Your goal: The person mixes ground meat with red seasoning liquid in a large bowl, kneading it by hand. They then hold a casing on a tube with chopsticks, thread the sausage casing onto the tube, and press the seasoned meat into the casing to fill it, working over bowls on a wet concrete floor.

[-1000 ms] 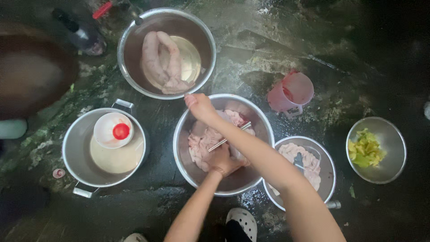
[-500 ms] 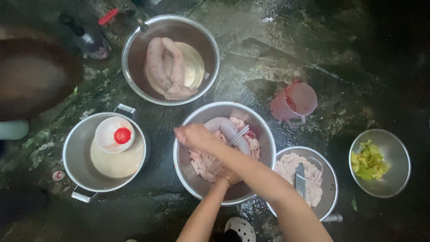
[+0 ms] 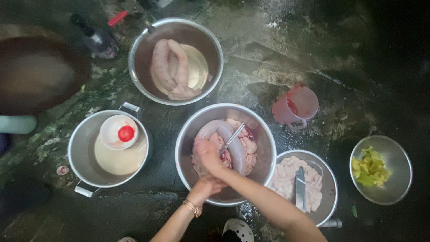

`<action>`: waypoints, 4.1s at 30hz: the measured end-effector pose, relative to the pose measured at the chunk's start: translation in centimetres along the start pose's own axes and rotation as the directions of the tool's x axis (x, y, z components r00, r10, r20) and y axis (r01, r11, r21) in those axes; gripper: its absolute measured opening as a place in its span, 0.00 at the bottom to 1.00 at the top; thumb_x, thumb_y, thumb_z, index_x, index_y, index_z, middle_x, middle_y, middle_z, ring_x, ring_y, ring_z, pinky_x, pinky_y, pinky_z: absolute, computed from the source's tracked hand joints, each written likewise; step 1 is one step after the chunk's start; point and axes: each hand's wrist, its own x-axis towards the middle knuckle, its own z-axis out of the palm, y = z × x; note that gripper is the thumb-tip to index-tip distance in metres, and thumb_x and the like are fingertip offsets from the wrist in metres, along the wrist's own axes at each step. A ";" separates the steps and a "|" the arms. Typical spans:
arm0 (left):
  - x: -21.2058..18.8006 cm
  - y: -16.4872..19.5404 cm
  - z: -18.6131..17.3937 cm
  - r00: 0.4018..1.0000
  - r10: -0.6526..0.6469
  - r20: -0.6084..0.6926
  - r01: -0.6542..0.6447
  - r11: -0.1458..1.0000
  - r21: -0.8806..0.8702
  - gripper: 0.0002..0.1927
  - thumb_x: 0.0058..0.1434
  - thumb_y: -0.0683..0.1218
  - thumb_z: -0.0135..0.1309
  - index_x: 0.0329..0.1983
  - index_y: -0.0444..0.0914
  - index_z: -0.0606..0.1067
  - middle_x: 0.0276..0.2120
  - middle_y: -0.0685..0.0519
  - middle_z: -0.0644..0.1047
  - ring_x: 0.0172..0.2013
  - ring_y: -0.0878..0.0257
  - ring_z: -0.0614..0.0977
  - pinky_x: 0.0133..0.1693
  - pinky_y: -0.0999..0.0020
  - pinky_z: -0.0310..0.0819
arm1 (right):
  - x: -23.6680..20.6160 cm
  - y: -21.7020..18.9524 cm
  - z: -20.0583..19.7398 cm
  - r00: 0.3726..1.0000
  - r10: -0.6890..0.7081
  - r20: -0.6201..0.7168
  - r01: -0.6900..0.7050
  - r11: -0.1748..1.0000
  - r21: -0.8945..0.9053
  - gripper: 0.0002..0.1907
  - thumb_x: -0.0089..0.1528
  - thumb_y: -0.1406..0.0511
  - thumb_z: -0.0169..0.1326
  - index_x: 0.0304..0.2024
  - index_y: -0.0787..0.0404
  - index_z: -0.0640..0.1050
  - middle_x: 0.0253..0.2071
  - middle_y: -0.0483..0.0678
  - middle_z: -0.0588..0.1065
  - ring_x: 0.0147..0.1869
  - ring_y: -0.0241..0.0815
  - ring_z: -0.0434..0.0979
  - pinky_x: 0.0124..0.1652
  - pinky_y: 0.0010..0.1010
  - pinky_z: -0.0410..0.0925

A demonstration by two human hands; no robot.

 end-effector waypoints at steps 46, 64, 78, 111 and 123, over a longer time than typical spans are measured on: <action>4.3 2.5 -1.8 0.952 -0.017 0.305 0.282 0.434 -0.856 0.13 0.66 0.42 0.49 0.24 0.42 0.63 0.20 0.60 0.63 0.22 0.69 0.65 0.27 0.77 0.63 | -9.4 -7.4 -3.8 0.861 -0.159 0.483 0.306 0.921 -0.243 0.05 0.62 0.67 0.53 0.31 0.59 0.72 0.30 0.53 0.73 0.37 0.56 0.75 0.51 0.42 0.64; 6.6 3.9 -2.4 0.948 0.032 0.316 0.269 0.452 -0.851 0.15 0.66 0.43 0.45 0.21 0.45 0.64 0.16 0.63 0.62 0.17 0.72 0.63 0.21 0.77 0.59 | -10.1 -5.1 -4.6 0.894 -0.152 0.421 0.225 0.966 -0.130 0.08 0.54 0.72 0.56 0.28 0.59 0.69 0.25 0.50 0.69 0.29 0.51 0.73 0.32 0.39 0.66; 6.2 3.2 -3.3 0.974 -0.121 -0.191 0.030 0.907 -0.421 0.15 0.71 0.49 0.42 0.27 0.42 0.65 0.16 0.60 0.63 0.12 0.71 0.59 0.13 0.72 0.48 | -10.8 -2.5 -7.0 0.776 0.595 0.209 -0.624 0.772 0.121 0.18 0.54 0.75 0.56 0.47 0.60 0.76 0.48 0.42 0.75 0.54 0.38 0.79 0.48 0.30 0.76; 4.4 1.5 -5.6 0.951 0.015 -0.307 0.137 0.874 0.466 0.24 0.71 0.55 0.39 0.29 0.33 0.72 0.15 0.49 0.69 0.14 0.57 0.71 0.16 0.58 0.63 | -21.1 -4.1 -35.3 0.665 0.224 -0.712 -0.723 -0.043 -0.689 0.16 0.60 0.52 0.62 0.40 0.55 0.86 0.33 0.59 0.81 0.39 0.60 0.82 0.40 0.48 0.74; 4.2 1.4 -6.0 0.962 0.125 -0.242 -0.032 0.934 0.355 0.26 0.72 0.56 0.39 0.21 0.39 0.68 0.12 0.57 0.65 0.11 0.65 0.64 0.14 0.64 0.54 | -16.6 -12.5 -35.3 0.659 0.463 -0.593 -0.403 0.883 0.241 0.03 0.65 0.70 0.55 0.41 0.62 0.78 0.37 0.48 0.80 0.40 0.39 0.83 0.41 0.28 0.75</action>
